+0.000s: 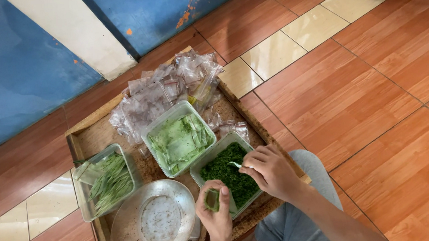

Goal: Scoop chopped green herbs into small plastic bags using a spoon for packaging

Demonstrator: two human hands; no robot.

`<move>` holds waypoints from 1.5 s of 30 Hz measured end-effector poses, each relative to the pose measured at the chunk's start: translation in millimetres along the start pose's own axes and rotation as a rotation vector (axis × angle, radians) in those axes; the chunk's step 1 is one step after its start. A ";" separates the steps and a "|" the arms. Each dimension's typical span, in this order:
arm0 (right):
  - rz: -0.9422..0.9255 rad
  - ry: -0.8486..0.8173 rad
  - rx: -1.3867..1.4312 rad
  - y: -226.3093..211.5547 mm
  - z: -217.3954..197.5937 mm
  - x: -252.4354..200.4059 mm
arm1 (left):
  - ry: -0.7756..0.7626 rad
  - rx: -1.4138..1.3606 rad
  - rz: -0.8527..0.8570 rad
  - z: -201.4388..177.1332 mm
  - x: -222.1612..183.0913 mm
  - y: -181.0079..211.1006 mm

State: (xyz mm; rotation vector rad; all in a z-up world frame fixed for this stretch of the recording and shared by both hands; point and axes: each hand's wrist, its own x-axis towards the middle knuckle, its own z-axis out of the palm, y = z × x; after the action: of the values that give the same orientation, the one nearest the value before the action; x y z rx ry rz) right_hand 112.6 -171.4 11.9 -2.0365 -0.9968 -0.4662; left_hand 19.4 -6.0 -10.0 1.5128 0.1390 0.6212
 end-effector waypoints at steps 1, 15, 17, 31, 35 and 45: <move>-0.003 0.001 -0.002 -5.1 -6.5 3.1 | 0.001 -0.002 0.003 -2.9 -2.6 -3.3; -0.050 -0.213 0.310 -22.7 18.1 5.9 | -0.011 -0.167 0.248 -24.0 -33.1 36.5; -0.053 -0.230 0.326 -20.1 9.9 10.0 | -0.041 -0.178 0.239 -19.5 -30.5 45.9; -0.125 -0.183 0.485 14.9 -7.4 76.0 | -0.470 -0.052 -0.008 -3.5 -26.4 56.0; -0.047 -0.297 0.365 26.2 30.2 90.8 | -0.467 0.006 0.049 -6.8 -23.4 60.7; 0.123 -0.526 0.404 29.0 49.0 90.3 | -0.438 -0.033 0.144 -7.0 -22.4 48.2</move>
State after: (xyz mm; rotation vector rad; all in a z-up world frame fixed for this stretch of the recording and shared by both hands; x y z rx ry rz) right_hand 190.4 -99.2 22.9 -1.8604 -1.1480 0.3370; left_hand -16.7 -13.1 28.9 1.6010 -0.3160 0.3899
